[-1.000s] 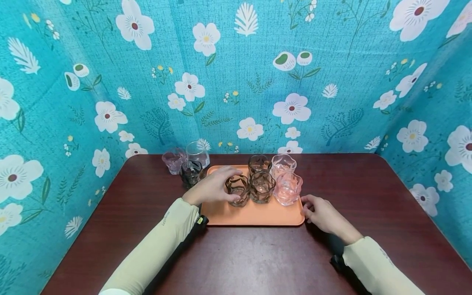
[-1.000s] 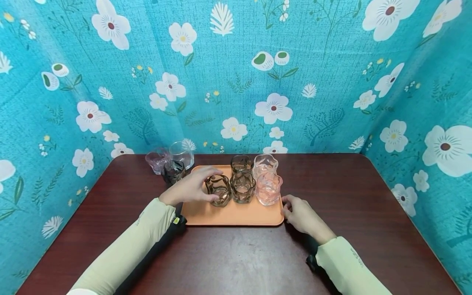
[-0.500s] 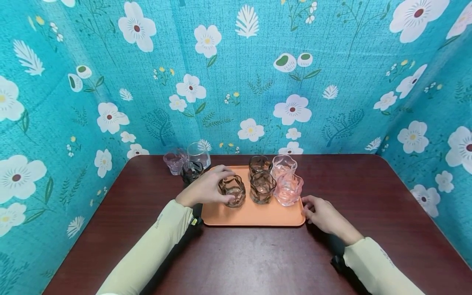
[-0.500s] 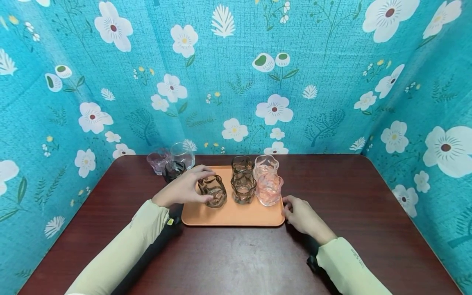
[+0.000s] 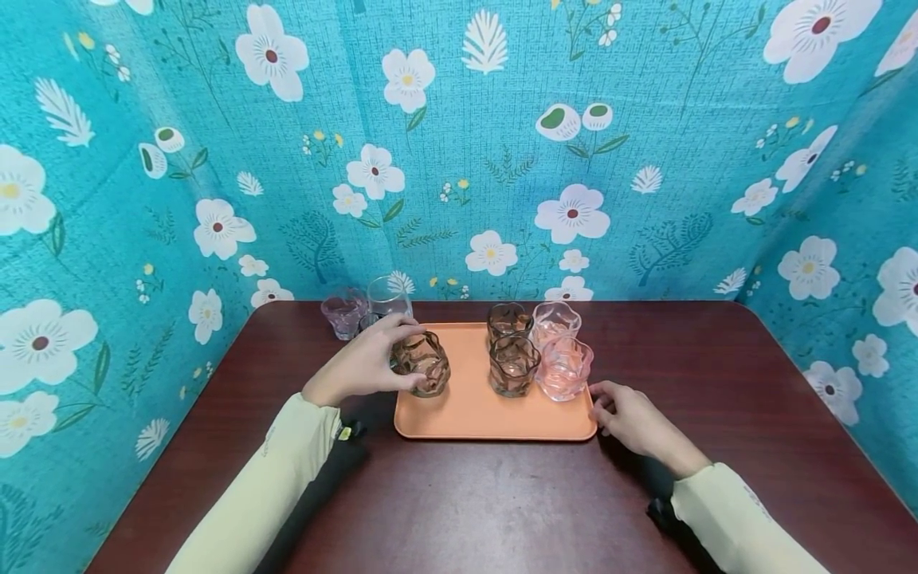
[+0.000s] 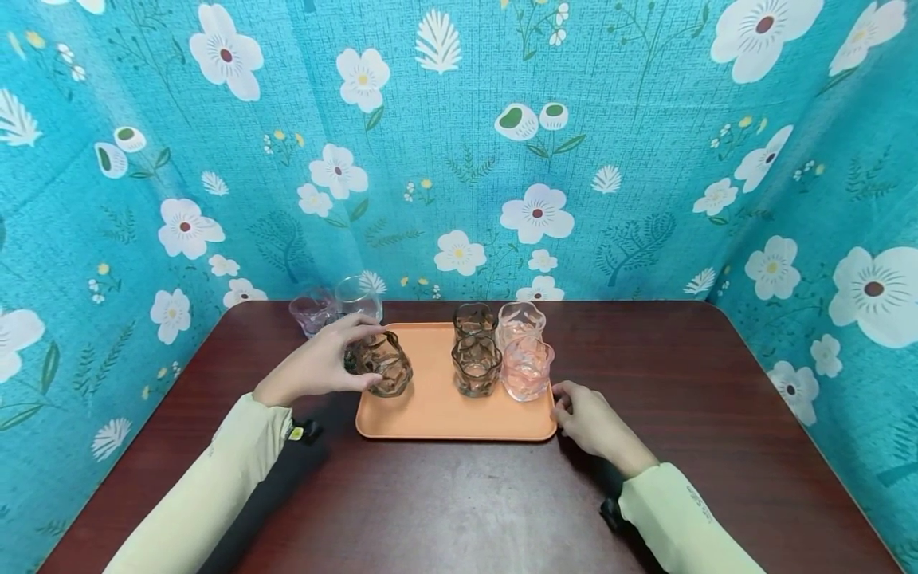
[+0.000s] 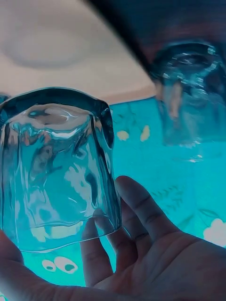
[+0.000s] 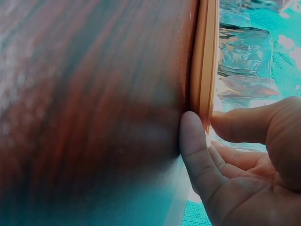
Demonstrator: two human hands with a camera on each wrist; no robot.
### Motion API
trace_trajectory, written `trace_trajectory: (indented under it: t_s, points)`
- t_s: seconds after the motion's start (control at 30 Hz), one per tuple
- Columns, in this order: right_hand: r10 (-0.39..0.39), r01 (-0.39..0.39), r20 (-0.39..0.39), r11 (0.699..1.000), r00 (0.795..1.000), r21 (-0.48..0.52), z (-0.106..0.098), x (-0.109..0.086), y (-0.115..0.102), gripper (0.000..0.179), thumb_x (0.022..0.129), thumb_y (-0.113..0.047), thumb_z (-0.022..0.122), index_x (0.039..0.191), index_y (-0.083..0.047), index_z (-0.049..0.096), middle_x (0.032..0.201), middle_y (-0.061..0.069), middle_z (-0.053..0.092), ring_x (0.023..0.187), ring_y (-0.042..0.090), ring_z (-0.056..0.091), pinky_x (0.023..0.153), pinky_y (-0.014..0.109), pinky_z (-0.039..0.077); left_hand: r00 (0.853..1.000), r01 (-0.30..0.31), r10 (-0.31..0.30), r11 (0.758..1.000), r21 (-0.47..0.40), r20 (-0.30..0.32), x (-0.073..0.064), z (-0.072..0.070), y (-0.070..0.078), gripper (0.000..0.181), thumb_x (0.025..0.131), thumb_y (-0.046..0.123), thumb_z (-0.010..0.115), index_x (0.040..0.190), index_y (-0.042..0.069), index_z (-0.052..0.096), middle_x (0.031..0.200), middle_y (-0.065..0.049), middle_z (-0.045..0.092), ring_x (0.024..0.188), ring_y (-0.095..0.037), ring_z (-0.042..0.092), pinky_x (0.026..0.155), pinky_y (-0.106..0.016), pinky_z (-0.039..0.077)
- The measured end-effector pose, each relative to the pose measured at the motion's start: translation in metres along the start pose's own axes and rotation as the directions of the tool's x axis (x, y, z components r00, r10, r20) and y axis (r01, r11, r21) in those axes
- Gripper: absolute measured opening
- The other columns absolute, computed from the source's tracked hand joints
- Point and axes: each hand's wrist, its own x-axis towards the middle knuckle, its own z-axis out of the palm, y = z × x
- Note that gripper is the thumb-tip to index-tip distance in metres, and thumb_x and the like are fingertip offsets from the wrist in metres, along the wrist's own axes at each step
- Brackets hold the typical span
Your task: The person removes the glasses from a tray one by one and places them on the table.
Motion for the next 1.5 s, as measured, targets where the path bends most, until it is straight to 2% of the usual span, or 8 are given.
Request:
trace_trajectory:
  t_s: [0.33, 0.53, 0.8, 0.97, 1.2, 1.37, 1.5]
  points:
    - [0.013, -0.013, 0.004, 1.000, 1.000, -0.016, 0.000, 0.000, 0.000, 0.032, 0.090, 0.001, 0.058, 0.120, 0.010, 0.051, 0.082, 0.007, 0.060, 0.060, 0.015, 0.059, 0.052, 0.030, 0.048, 0.999, 0.032, -0.029, 0.995, 0.096, -0.031, -0.035, -0.027, -0.010, 0.068, 0.070, 0.044, 0.078, 0.123, 0.005, 0.061, 0.119, -0.002, 0.052, 0.105, -0.016, 0.051, 0.084, -0.038, 0.047]
    - [0.006, -0.006, 0.007, 1.000, 1.000, -0.019, 0.000, 0.000, 0.000, 0.033, 0.090, 0.000, 0.058, 0.121, 0.011, 0.050, 0.082, 0.007, 0.060, 0.060, 0.015, 0.058, 0.051, 0.030, 0.047, 0.992, 0.124, -0.122, 0.981, 0.152, -0.025, -0.062, -0.035, -0.025, 0.069, 0.068, 0.042, 0.081, 0.122, 0.004, 0.061, 0.119, -0.006, 0.053, 0.106, -0.021, 0.052, 0.084, -0.042, 0.048]
    - [0.015, -0.015, 0.005, 1.000, 1.000, -0.021, -0.001, 0.001, 0.001, 0.034, 0.091, -0.001, 0.057, 0.122, 0.010, 0.050, 0.083, 0.007, 0.060, 0.060, 0.014, 0.059, 0.051, 0.029, 0.047, 0.971, 0.240, -0.236, 0.958, 0.157, -0.049, -0.086, -0.030, -0.061, 0.071, 0.068, 0.040, 0.083, 0.123, 0.000, 0.060, 0.113, -0.007, 0.053, 0.097, -0.022, 0.054, 0.082, -0.044, 0.049]
    - [0.008, -0.008, 0.011, 1.000, 1.000, -0.015, 0.000, 0.000, 0.000, 0.033, 0.092, -0.001, 0.057, 0.122, 0.010, 0.050, 0.083, 0.007, 0.060, 0.061, 0.014, 0.059, 0.051, 0.030, 0.047, 0.949, 0.313, -0.306, 0.939, 0.145, -0.069, -0.088, -0.029, -0.077, 0.070, 0.070, 0.040, 0.081, 0.122, 0.000, 0.060, 0.111, -0.010, 0.053, 0.096, -0.024, 0.054, 0.082, -0.046, 0.048]
    - [0.002, -0.002, 0.000, 1.000, 1.000, -0.007, 0.000, 0.000, 0.001, 0.034, 0.091, -0.001, 0.058, 0.122, 0.010, 0.050, 0.083, 0.007, 0.061, 0.060, 0.014, 0.058, 0.052, 0.030, 0.048, 0.927, 0.375, -0.365, 0.916, 0.146, -0.091, -0.079, -0.028, -0.088, 0.070, 0.072, 0.039, 0.080, 0.124, -0.003, 0.057, 0.114, -0.015, 0.052, 0.097, -0.028, 0.051, 0.083, -0.049, 0.047]
    - [-0.003, 0.003, 0.001, 1.000, 1.000, -0.005, 0.000, 0.000, 0.001, 0.034, 0.091, -0.001, 0.058, 0.122, 0.011, 0.050, 0.083, 0.007, 0.061, 0.060, 0.014, 0.058, 0.053, 0.030, 0.048, 0.921, 0.387, -0.375, 0.912, 0.135, -0.111, -0.074, -0.025, -0.098, 0.071, 0.074, 0.037, 0.079, 0.127, -0.003, 0.054, 0.116, -0.017, 0.051, 0.100, -0.030, 0.050, 0.084, -0.050, 0.046]
    - [-0.007, 0.007, 0.000, 1.000, 1.000, -0.009, 0.000, 0.000, 0.001, 0.034, 0.091, -0.001, 0.058, 0.121, 0.011, 0.051, 0.082, 0.007, 0.061, 0.060, 0.014, 0.058, 0.053, 0.030, 0.048, 0.924, 0.375, -0.360, 0.919, 0.120, -0.133, -0.072, -0.025, -0.106, 0.072, 0.076, 0.036, 0.078, 0.130, -0.003, 0.051, 0.121, -0.018, 0.048, 0.105, -0.032, 0.049, 0.087, -0.052, 0.044]
